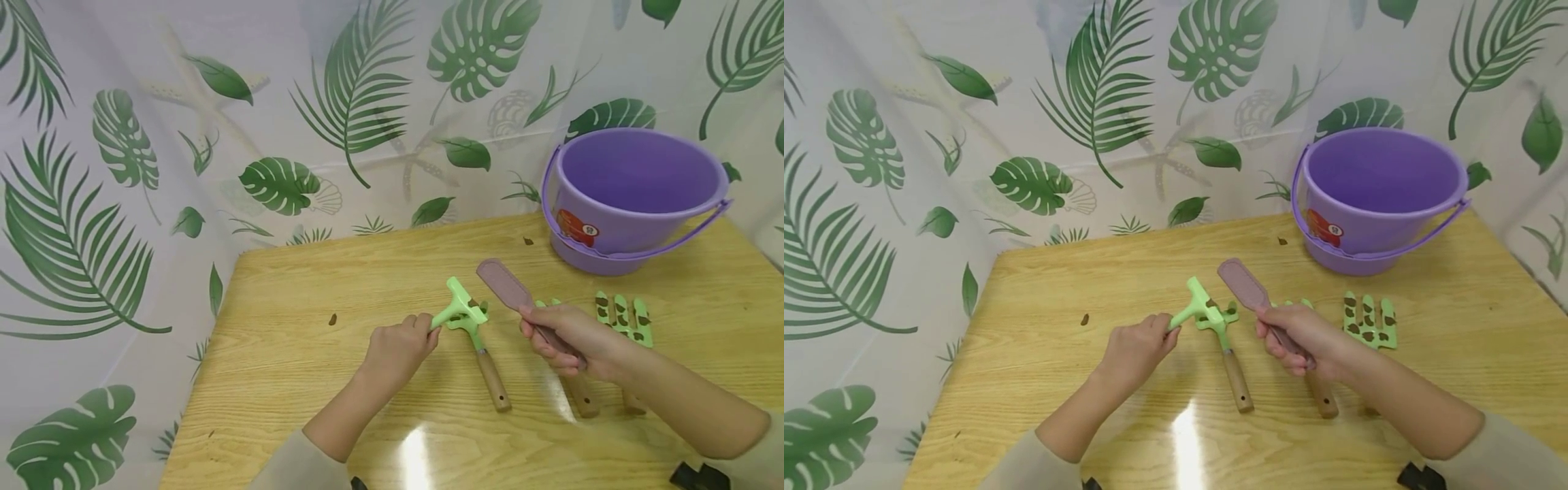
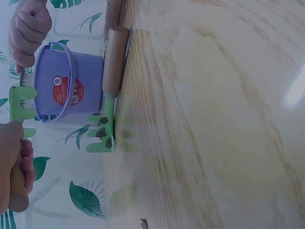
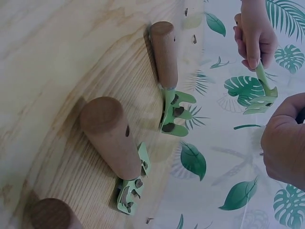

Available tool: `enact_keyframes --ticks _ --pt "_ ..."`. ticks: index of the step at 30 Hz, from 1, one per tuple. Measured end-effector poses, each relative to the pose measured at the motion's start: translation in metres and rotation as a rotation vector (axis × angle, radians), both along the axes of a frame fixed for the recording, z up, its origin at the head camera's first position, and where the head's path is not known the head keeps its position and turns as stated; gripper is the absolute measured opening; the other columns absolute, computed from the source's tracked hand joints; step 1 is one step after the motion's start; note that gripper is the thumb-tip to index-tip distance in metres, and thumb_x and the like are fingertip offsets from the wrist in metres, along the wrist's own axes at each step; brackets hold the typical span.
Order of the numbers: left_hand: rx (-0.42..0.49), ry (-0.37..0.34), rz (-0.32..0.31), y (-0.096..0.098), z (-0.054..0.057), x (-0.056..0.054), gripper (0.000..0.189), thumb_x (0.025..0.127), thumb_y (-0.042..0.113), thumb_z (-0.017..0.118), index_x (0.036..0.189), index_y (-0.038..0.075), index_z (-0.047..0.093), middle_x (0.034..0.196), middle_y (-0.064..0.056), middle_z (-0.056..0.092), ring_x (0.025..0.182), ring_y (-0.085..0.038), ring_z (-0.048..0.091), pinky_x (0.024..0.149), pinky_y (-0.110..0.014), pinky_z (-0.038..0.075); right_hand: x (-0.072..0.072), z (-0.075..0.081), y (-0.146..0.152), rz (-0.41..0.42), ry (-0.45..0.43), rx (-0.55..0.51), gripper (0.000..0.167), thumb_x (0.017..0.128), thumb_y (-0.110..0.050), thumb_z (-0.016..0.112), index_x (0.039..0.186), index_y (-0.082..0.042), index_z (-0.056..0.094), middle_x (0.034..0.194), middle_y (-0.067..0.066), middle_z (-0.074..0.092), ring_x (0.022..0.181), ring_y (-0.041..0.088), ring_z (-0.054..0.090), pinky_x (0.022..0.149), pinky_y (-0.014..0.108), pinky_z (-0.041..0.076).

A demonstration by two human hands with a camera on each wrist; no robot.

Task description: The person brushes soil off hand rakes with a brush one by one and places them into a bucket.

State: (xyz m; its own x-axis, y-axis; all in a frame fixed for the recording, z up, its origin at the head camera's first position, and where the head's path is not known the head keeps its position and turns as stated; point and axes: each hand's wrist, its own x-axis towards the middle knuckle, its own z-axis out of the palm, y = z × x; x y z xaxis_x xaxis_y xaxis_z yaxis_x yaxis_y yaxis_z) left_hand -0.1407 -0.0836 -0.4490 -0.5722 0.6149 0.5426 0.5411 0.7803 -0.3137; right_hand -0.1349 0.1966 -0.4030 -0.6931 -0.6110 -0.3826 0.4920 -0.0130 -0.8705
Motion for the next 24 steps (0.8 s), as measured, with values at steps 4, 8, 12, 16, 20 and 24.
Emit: enact_keyframes --ticks 4,8,12,16,20,24 --pt "-0.01 0.014 0.008 -0.001 0.0 -0.001 0.028 0.092 0.035 0.061 0.076 0.013 0.053 0.05 0.008 0.035 0.041 -0.002 0.016 0.033 -0.016 0.015 0.0 0.002 -0.001 0.005 -0.001 -0.007 0.035 0.102 -0.037 0.04 0.083 -0.01 0.051 0.053 -0.008 0.047 0.036 0.001 0.038 0.036 0.015 0.035" --pt "-0.018 0.021 0.009 -0.001 0.0 -0.001 0.029 0.092 0.035 0.061 0.075 0.013 0.052 0.05 0.008 0.035 0.041 -0.002 0.017 0.033 -0.016 0.015 0.0 0.004 -0.003 0.019 0.016 -0.002 0.035 0.102 -0.037 0.039 0.083 -0.01 0.051 0.053 -0.008 0.047 0.036 0.0 0.037 0.035 0.015 0.035" --pt "-0.018 0.011 0.007 -0.001 0.0 -0.001 0.029 0.092 0.034 0.06 0.075 0.013 0.052 0.05 0.007 0.035 0.04 -0.002 0.017 0.033 -0.017 0.015 0.0 0.007 -0.005 0.032 0.033 -0.001 0.035 0.102 -0.037 0.039 0.083 -0.01 0.05 0.053 -0.008 0.047 0.036 0.0 0.036 0.035 0.016 0.033" --pt "-0.027 0.008 0.013 0.0 -0.001 -0.001 0.029 0.092 0.035 0.06 0.075 0.013 0.052 0.05 0.007 0.035 0.041 -0.003 0.016 0.033 -0.016 0.015 0.001 0.009 -0.009 0.046 0.043 -0.001 0.035 0.102 -0.037 0.039 0.082 -0.011 0.051 0.053 -0.008 0.046 0.036 0.0 0.036 0.035 0.016 0.031" --pt "-0.038 0.005 0.016 0.001 -0.002 -0.002 0.03 0.092 0.036 0.06 0.074 0.014 0.051 0.05 0.007 0.033 0.041 -0.003 0.016 0.033 -0.016 0.015 0.002 0.011 -0.013 0.062 0.047 -0.033 0.035 0.102 -0.035 0.038 0.081 -0.011 0.052 0.052 -0.008 0.047 0.035 0.0 0.035 0.034 0.019 0.025" --pt "-0.042 -0.004 0.022 0.002 -0.002 -0.002 0.03 0.093 0.035 0.059 0.074 0.014 0.051 0.051 0.008 0.033 0.041 -0.002 0.015 0.033 -0.016 0.015 0.002 0.013 -0.017 0.076 0.048 -0.063 0.034 0.102 -0.034 0.038 0.081 -0.01 0.052 0.052 -0.008 0.047 0.035 0.0 0.036 0.034 0.022 0.021"
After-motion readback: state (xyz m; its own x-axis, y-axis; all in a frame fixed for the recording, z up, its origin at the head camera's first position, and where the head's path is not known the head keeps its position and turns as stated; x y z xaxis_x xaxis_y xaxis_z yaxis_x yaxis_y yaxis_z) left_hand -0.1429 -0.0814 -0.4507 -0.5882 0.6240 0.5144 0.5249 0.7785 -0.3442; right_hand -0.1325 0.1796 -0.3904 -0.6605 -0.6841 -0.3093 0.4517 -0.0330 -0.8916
